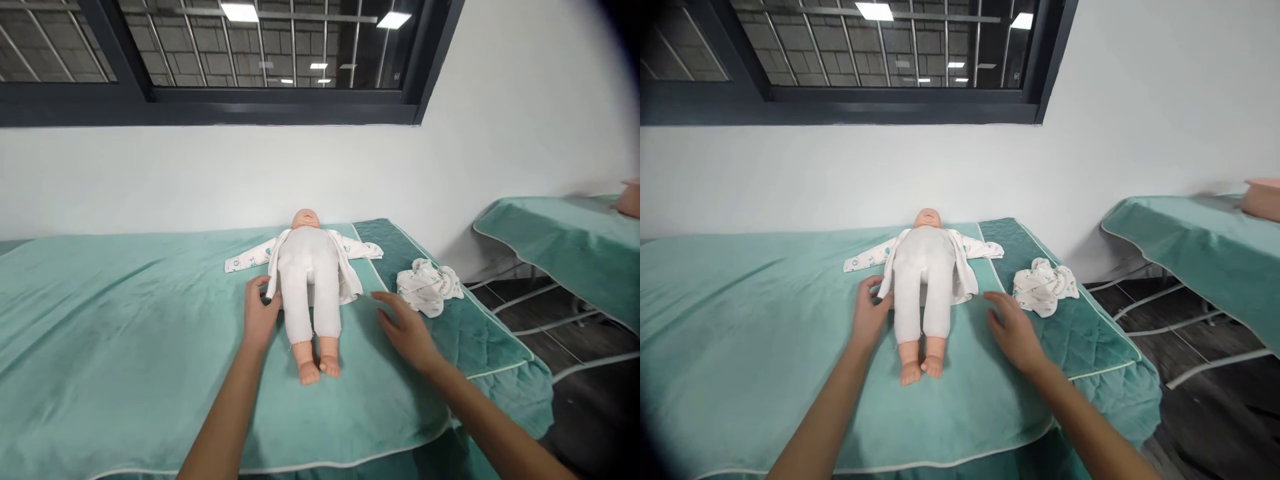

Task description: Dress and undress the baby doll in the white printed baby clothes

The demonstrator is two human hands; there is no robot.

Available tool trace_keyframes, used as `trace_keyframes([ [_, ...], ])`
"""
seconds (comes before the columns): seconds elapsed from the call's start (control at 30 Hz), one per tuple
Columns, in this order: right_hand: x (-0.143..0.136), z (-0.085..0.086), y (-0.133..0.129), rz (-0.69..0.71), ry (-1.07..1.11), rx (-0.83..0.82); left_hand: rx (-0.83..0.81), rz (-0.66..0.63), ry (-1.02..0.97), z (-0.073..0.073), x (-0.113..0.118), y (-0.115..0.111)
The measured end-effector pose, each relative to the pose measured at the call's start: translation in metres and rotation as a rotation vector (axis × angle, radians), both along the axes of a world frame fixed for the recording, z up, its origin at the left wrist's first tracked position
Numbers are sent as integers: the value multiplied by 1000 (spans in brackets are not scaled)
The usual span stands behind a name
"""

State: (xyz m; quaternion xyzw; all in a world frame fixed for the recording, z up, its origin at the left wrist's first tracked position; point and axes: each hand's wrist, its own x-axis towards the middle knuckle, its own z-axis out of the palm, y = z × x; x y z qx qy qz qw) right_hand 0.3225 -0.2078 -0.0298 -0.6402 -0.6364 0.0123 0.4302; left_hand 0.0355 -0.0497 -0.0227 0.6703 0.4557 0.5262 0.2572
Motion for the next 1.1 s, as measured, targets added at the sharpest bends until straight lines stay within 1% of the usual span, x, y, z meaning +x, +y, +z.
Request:
trace_keyframes([
  [0.07,35,7,1,-126,-113,63,0,9,-23,-5,-1,4],
  [0.1,56,12,3,-203,-169,58,-3,15,-42,-7,-1,5],
  [0.17,96,20,9,-348,-277,-57,-10,45,-80,-9,-3,8],
  [0.2,113,24,11,-436,-299,-155,-17,70,-96,-9,-4,8],
  [0.23,127,27,13,-489,-303,-280,-23,95,-109,-10,-5,7],
  [0.27,138,30,15,-510,-296,-375,-28,115,-117,-10,-6,6],
  [0.3,146,32,16,-510,-288,-435,-29,128,-118,-10,-8,3],
  [0.33,151,35,16,-492,-276,-477,-25,137,-114,-10,-11,0],
  [0.4,152,42,16,-422,-256,-503,-7,138,-90,-9,-17,-10],
  [0.47,143,55,15,-331,-234,-517,26,135,-57,-2,-21,-23],
  [0.5,135,64,15,-283,-223,-516,48,128,-40,4,-21,-30],
  [0.57,110,90,14,-179,-191,-494,80,56,-7,24,-17,-44],
  [0.6,94,105,13,-117,-171,-482,81,-25,8,38,-12,-52],
  [0.67,56,140,11,92,-89,-449,15,-285,56,71,1,-68],
  [0.73,15,175,5,258,-29,-431,-60,-535,80,104,13,-86],
  [0.77,-4,191,1,313,-6,-403,-70,-626,98,119,17,-96],
  [0.8,-22,206,-4,356,24,-345,-62,-686,118,133,19,-106],
  [0.83,-38,218,-9,397,56,-287,-41,-711,134,145,20,-116],
  [0.87,-52,229,-15,433,101,-251,-12,-702,145,155,18,-125],
  [0.93,-73,245,-26,479,198,-228,39,-636,150,171,10,-140],
  [1.0,-88,257,-35,492,259,-245,53,-563,139,185,-2,-149],
  [1.1,-100,271,-45,467,267,-260,31,-455,71,205,-17,-154],
])
